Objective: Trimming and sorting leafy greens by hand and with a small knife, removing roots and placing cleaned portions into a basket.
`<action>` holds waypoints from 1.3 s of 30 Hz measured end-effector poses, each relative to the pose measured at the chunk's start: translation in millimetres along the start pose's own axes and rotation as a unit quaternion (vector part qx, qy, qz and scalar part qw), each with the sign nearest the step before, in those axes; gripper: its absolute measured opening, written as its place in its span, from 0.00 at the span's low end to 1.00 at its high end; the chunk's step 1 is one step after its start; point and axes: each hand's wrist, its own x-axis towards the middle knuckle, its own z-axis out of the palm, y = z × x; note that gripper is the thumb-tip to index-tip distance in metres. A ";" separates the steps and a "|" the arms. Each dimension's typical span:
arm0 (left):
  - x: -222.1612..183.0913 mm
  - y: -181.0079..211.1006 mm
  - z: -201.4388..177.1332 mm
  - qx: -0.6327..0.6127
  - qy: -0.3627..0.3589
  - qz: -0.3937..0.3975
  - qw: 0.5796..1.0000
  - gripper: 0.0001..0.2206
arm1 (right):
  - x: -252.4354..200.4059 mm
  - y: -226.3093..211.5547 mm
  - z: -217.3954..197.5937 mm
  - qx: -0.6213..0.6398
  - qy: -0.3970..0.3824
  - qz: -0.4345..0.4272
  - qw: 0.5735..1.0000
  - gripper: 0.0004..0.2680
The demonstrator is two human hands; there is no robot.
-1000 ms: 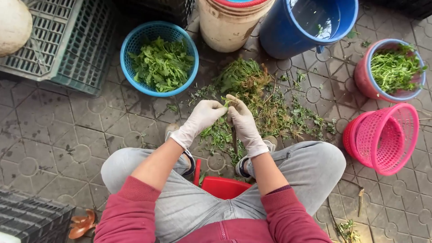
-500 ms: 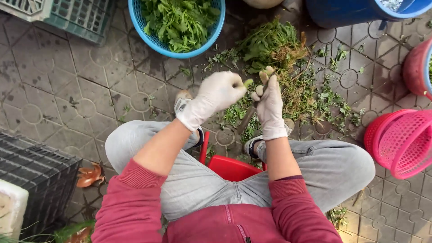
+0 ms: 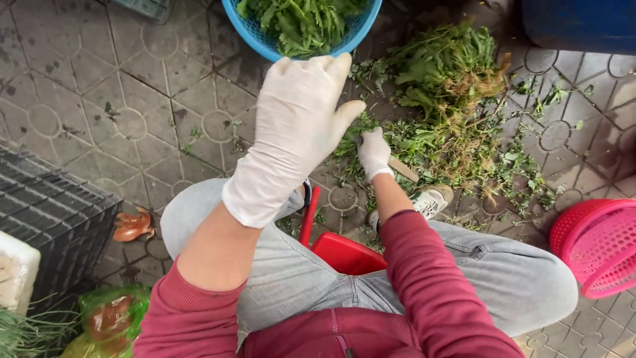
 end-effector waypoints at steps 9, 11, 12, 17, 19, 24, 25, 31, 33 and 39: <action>-4.4 15.3 73.5 -0.050 -0.092 0.107 0.989 0.20 | -91.5 20.0 -100.1 0.486 -0.053 0.004 0.872 0.13; -8.9 38.9 103.9 -0.021 -0.150 0.140 0.979 0.20 | -121.9 17.1 -122.2 0.536 -0.046 -0.021 0.843 0.13; -8.6 49.9 118.4 0.007 -0.211 0.162 0.964 0.20 | -136.0 14.9 -135.1 0.577 -0.050 -0.046 0.814 0.14; -18.9 61.4 153.2 -0.072 -0.160 0.193 0.965 0.12 | -176.0 17.3 -174.3 0.672 0.001 -0.085 0.736 0.10; -16.1 61.7 150.6 -0.148 -0.139 0.196 0.959 0.07 | -182.7 20.0 -178.9 0.698 0.037 -0.069 0.712 0.09; -14.6 55.9 140.0 -0.235 -0.214 0.005 0.948 0.08 | -205.6 9.5 -180.7 0.759 0.033 -0.051 0.648 0.33; -10.3 54.3 134.7 -0.232 -0.210 0.003 0.950 0.08 | -197.3 8.1 -176.5 0.759 0.032 -0.056 0.648 0.33; -13.6 65.7 121.4 -0.306 -0.249 -0.043 0.918 0.09 | -175.6 0.3 -147.7 0.774 0.042 -0.173 0.607 0.29; -15.7 66.7 123.4 -0.296 -0.263 -0.036 0.917 0.10 | -178.4 -10.3 -153.0 0.791 0.121 -0.098 0.591 0.11; -4.3 33.4 63.8 -0.227 -0.097 -0.012 0.969 0.10 | -150.5 16.2 -174.0 0.825 0.103 0.047 0.553 0.26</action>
